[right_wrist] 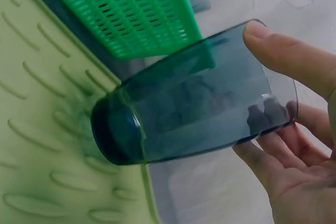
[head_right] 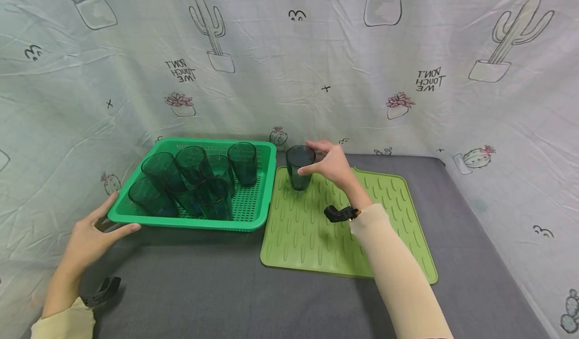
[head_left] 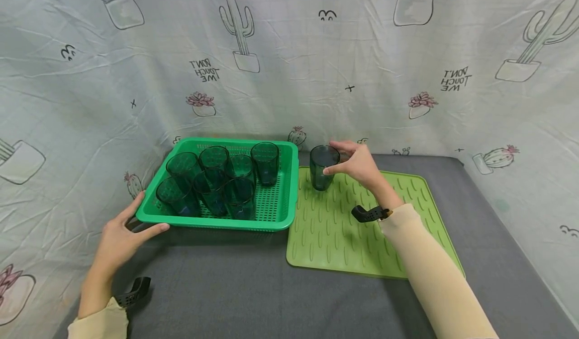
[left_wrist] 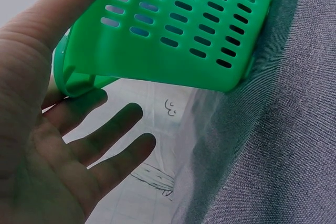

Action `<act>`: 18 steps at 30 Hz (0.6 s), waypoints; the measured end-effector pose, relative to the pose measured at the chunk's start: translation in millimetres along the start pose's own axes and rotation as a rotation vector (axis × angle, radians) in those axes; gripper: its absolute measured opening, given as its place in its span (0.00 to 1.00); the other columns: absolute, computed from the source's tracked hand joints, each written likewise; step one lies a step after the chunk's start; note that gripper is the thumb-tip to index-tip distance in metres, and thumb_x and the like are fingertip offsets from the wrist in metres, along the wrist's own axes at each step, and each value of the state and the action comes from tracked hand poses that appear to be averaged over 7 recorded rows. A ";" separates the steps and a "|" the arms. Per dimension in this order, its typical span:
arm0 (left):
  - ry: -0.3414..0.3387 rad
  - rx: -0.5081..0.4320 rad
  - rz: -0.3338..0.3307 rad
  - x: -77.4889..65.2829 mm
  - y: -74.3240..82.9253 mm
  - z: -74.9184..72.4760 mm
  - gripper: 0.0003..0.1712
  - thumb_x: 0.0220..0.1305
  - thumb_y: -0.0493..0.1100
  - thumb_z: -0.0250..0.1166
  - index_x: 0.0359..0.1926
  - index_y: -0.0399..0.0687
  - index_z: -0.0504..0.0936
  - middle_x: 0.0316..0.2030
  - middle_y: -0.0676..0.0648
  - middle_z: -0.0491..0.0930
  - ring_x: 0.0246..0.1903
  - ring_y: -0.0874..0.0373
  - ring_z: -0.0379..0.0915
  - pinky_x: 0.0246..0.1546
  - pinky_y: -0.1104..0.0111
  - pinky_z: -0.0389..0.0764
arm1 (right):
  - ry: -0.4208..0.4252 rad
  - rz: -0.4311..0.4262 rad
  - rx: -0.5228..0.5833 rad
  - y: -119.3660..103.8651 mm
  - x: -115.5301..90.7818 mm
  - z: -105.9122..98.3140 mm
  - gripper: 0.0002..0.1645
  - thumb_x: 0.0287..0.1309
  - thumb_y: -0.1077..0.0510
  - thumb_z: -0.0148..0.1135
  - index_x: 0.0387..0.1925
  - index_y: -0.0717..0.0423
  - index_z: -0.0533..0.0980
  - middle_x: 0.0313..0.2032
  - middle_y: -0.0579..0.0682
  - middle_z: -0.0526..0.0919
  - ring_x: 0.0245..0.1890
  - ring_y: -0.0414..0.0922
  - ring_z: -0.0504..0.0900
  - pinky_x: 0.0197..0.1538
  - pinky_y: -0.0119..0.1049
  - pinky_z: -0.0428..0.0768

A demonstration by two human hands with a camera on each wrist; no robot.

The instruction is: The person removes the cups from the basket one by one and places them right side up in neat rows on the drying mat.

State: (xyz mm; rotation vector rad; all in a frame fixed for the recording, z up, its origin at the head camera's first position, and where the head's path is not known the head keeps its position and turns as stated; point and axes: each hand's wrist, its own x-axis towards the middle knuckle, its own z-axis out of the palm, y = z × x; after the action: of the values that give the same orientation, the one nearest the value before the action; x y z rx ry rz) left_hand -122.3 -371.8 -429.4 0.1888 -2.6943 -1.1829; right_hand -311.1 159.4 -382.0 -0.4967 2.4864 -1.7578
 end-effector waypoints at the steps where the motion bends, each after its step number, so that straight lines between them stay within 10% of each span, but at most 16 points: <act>1: -0.001 0.002 -0.003 0.2 -0.5 -0.2 0.58 0.55 0.55 0.76 0.76 0.77 0.46 0.74 0.40 0.48 0.70 0.32 0.42 0.56 0.30 0.54 | -0.012 0.007 0.011 -1.4 -1.5 0.2 0.48 0.36 0.58 0.85 0.63 0.48 0.76 0.61 0.48 0.73 0.65 0.50 0.68 0.63 0.51 0.69; 18: -0.007 -0.004 -0.014 -1.9 -1.3 1.5 0.57 0.56 0.55 0.75 0.75 0.78 0.45 0.75 0.44 0.45 0.71 0.35 0.41 0.55 0.31 0.57 | -0.125 0.063 -0.131 11.5 5.5 -4.4 0.48 0.40 0.50 0.83 0.66 0.42 0.73 0.68 0.48 0.66 0.69 0.52 0.62 0.62 0.52 0.71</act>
State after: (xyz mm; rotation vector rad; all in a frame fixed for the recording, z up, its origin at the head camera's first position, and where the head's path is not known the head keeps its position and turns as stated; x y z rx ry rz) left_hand -120.7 -371.2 -431.6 0.2038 -2.7012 -1.1952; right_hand -319.9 165.1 -390.3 -0.5128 2.5117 -1.4997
